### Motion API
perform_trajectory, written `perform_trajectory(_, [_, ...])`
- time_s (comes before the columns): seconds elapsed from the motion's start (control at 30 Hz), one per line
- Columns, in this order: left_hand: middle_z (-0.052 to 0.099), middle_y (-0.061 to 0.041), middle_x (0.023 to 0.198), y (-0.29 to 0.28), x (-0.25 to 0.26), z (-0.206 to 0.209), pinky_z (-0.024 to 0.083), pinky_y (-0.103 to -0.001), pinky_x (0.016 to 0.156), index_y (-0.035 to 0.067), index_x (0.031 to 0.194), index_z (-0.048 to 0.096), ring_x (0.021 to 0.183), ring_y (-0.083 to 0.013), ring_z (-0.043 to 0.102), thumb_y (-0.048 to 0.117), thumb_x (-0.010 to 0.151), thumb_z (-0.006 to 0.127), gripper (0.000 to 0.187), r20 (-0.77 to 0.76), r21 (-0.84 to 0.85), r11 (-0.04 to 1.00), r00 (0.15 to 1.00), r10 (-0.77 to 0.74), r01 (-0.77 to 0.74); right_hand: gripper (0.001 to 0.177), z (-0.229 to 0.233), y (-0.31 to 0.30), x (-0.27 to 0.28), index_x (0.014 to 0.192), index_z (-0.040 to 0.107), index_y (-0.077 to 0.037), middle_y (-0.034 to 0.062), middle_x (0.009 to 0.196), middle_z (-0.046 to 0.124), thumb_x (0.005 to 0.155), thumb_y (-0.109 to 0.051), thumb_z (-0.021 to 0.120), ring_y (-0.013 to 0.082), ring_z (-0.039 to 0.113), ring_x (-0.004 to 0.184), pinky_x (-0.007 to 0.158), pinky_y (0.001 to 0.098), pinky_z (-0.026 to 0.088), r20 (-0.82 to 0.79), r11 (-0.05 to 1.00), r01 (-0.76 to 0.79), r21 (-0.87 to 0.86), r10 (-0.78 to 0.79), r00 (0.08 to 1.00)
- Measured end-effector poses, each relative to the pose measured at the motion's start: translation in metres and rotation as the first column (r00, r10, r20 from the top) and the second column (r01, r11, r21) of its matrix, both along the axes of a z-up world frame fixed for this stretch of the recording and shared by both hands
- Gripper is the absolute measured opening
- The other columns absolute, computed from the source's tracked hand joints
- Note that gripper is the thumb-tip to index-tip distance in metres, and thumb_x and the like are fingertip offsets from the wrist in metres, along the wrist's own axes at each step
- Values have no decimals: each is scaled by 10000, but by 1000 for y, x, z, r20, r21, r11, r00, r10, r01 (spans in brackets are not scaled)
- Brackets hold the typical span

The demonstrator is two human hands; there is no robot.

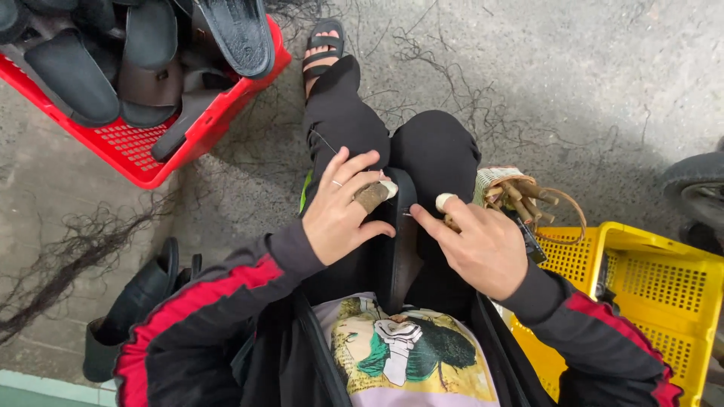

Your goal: A person is hand-sewing a shoe sole to the upper part of a shoe using a needle and thread.

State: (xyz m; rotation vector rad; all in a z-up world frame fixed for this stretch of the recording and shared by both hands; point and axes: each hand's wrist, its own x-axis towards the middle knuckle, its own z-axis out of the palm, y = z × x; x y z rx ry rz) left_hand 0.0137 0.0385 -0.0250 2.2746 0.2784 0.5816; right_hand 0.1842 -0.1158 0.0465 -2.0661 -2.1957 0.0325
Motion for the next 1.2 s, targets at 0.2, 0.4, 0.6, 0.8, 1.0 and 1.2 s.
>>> perform_trajectory(0.2, [603,-134,1058,-3,7,-5,257,-598,1104,-18,996,654,1152,-349,565,499,689,744,608,104,-62,997,994,41,-35,285,-13,2,2,1143,590,-105,51,868,479,890,-89,460,151,457,539,457,277,424,-4,986,-169,15,169,986])
perform_trajectory(0.4, [608,-117,1118,-4,3,-13,241,-588,1112,7,1003,653,1171,-336,556,512,703,736,593,102,-75,997,994,32,-25,203,-41,4,-4,1080,524,-55,61,856,460,881,-87,502,181,505,553,466,297,444,-127,987,-159,19,160,979])
perform_trajectory(0.6, [600,-72,1014,3,-10,41,535,-174,457,34,774,647,844,-188,672,176,712,850,255,18,-710,705,1000,11,5,162,-20,4,-4,1059,553,-68,44,831,463,929,-164,539,194,552,555,484,290,480,-208,998,-43,-45,32,977])
perform_trajectory(0.8, [605,-161,857,-15,-13,5,510,-187,363,-42,1044,601,598,-217,688,0,866,641,187,-1,-846,532,997,74,-40,229,-40,0,-3,1085,583,-76,51,813,531,856,-99,585,221,600,614,527,294,506,-324,997,-38,63,56,945])
perform_trajectory(1.0, [669,-64,766,-37,-12,3,570,-328,563,66,949,579,657,-242,684,135,852,676,153,-247,-506,848,969,31,-156,252,-18,4,-6,1134,598,21,142,874,600,891,-45,617,286,632,686,610,336,535,-380,992,17,124,32,925])
perform_trajectory(1.2, [617,-57,1112,-31,-8,21,594,-249,651,10,1001,635,721,-158,671,158,796,768,285,-94,-518,836,984,154,-180,536,21,-10,17,1344,465,-385,-22,1024,430,827,-255,522,65,600,572,498,246,551,39,950,-20,-312,34,999])
